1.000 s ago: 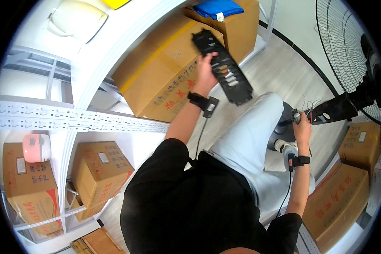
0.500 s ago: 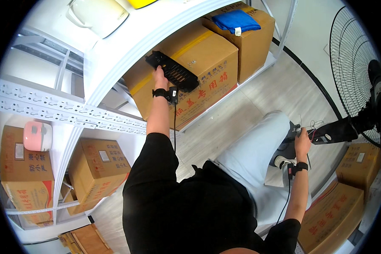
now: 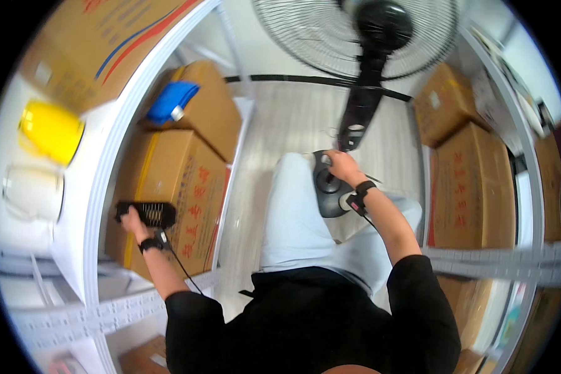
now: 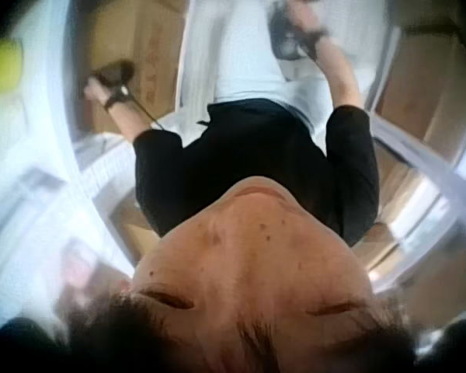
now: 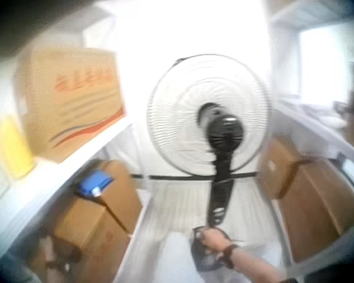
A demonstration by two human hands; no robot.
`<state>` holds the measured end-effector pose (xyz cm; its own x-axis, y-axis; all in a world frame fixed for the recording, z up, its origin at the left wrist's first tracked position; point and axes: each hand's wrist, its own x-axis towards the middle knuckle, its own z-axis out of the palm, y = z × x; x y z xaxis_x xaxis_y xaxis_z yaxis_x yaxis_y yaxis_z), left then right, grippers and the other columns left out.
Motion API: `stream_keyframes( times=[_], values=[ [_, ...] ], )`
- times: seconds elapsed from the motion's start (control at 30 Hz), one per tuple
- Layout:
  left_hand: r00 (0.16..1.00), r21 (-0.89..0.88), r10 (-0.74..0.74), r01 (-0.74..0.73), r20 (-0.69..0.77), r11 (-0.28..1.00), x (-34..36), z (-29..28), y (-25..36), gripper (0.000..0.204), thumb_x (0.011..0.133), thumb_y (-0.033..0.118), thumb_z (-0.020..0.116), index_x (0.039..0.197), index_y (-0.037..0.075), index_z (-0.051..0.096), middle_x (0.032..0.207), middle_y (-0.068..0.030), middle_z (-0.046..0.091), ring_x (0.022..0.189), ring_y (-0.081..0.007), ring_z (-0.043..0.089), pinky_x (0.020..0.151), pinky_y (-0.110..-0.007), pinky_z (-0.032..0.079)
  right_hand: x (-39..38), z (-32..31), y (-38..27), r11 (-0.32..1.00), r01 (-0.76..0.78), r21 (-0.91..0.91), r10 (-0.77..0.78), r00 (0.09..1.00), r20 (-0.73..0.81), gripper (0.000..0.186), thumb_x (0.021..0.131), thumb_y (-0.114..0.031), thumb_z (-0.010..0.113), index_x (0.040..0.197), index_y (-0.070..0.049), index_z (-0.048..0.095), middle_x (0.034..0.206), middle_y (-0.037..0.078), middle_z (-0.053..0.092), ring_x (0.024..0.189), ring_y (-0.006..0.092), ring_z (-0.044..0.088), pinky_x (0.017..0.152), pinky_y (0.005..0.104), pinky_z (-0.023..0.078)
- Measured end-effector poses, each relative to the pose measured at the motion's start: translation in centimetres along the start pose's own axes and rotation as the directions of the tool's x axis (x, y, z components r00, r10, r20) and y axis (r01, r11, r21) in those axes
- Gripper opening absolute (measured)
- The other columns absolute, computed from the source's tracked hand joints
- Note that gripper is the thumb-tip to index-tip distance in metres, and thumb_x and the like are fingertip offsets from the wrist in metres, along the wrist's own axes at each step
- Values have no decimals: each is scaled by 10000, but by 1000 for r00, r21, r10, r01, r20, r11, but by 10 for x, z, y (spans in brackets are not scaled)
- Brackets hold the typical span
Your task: The person sits on the floor and uses a screwdriver to adjust internal wiring and components of a disassembled fan. They then reassemble the fan by attaching the motor housing, cage, and blades, and finally plug the fan into a wall outlet.
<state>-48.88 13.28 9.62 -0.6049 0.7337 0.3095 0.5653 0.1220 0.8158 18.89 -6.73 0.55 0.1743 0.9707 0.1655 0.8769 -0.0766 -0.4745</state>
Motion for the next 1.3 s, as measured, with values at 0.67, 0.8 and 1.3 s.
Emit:
stream_keyframes(
  times=[0.67, 0.8, 1.3],
  values=[
    [-68, -803, 828, 211, 556, 557, -382, 196, 478, 788, 773, 140, 774, 1404, -16, 329, 1367, -143, 459, 1292, -229, 424, 1099, -384, 317, 12, -286, -61, 583, 119, 804, 416, 806, -421, 415, 829, -229, 749, 1190, -66, 625, 1044, 30, 649, 617, 50, 565, 492, 200, 424],
    [-282, -654, 747, 364, 602, 663, -372, 200, 499, 842, 730, 152, 793, 1421, -13, 341, 1400, -111, 445, 1303, -226, 411, 1088, -356, 312, 22, -300, -56, 418, -15, 909, 429, 885, -182, 437, 835, -182, 724, 1233, -64, 587, 937, -4, 630, 628, 51, 564, 508, 199, 433],
    [-488, 333, 109, 725, 866, 603, -342, 203, 539, 597, 984, 473, 447, 1349, 0, 436, 1305, -108, 542, 1215, -212, 517, 1014, -391, 434, 62, -382, -59, -34, -478, 878, 293, 835, 466, 519, 1002, -495, 404, 1222, -46, 544, 742, -4, 577, 588, 54, 512, 476, 195, 375]
  ],
)
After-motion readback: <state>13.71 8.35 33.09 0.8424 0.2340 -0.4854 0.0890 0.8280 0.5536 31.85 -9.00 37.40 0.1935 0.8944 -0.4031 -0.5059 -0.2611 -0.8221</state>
